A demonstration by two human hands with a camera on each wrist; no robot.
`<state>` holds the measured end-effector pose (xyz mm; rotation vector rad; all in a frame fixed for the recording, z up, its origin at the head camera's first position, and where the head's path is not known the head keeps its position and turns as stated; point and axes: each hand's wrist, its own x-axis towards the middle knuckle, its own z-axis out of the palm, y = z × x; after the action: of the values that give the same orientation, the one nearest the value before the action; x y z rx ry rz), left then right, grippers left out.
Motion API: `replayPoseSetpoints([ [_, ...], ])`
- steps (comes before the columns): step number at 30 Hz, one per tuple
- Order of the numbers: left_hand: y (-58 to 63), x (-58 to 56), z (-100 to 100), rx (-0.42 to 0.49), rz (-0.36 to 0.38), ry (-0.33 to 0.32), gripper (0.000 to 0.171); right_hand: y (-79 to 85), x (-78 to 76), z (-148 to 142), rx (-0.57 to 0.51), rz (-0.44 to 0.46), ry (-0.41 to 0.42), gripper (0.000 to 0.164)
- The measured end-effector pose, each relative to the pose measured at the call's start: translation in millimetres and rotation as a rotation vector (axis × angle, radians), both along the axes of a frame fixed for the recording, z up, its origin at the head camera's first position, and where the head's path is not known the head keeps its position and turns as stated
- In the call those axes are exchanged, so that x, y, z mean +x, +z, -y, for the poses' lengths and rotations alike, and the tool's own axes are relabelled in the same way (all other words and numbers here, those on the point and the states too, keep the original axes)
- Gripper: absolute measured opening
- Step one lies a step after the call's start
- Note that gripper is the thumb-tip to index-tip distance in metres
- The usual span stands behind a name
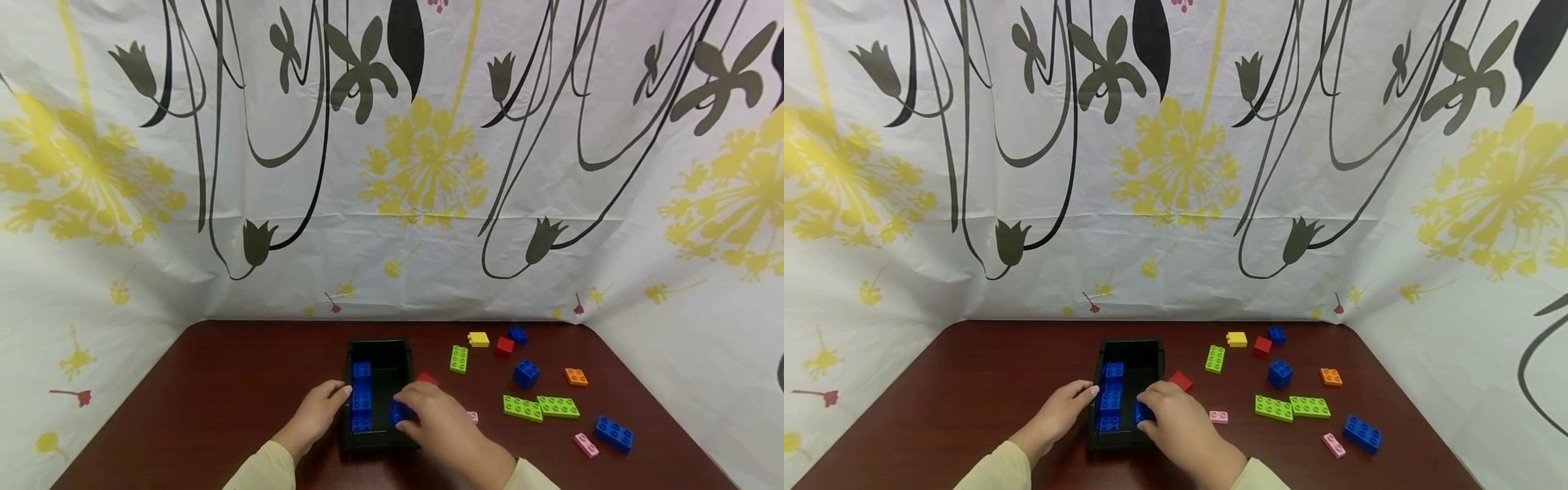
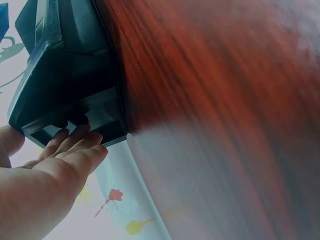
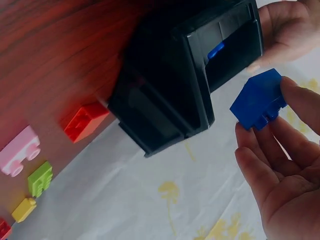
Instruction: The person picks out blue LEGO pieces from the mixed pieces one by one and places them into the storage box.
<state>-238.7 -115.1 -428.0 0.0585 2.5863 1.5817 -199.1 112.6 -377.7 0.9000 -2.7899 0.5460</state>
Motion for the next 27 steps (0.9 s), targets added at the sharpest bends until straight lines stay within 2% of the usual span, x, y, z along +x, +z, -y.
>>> replayPoseSetpoints([
  [6,1.6,1.0,-1,0.006,-0.002,0.001,0.051,-3.7,-5.9,17,0.044,-0.043,0.015,0.032],
  [13,-0.3,0.9,-1,-0.013,-0.001,0.004,0.057,-12.2,-14.9,32,0.11,-0.066,-0.013,0.031],
  [27,-0.2,0.3,-1,0.004,-0.009,0.007,0.05,-17.9,-26.4,40,0.254,-0.068,-0.037,0.023],
])
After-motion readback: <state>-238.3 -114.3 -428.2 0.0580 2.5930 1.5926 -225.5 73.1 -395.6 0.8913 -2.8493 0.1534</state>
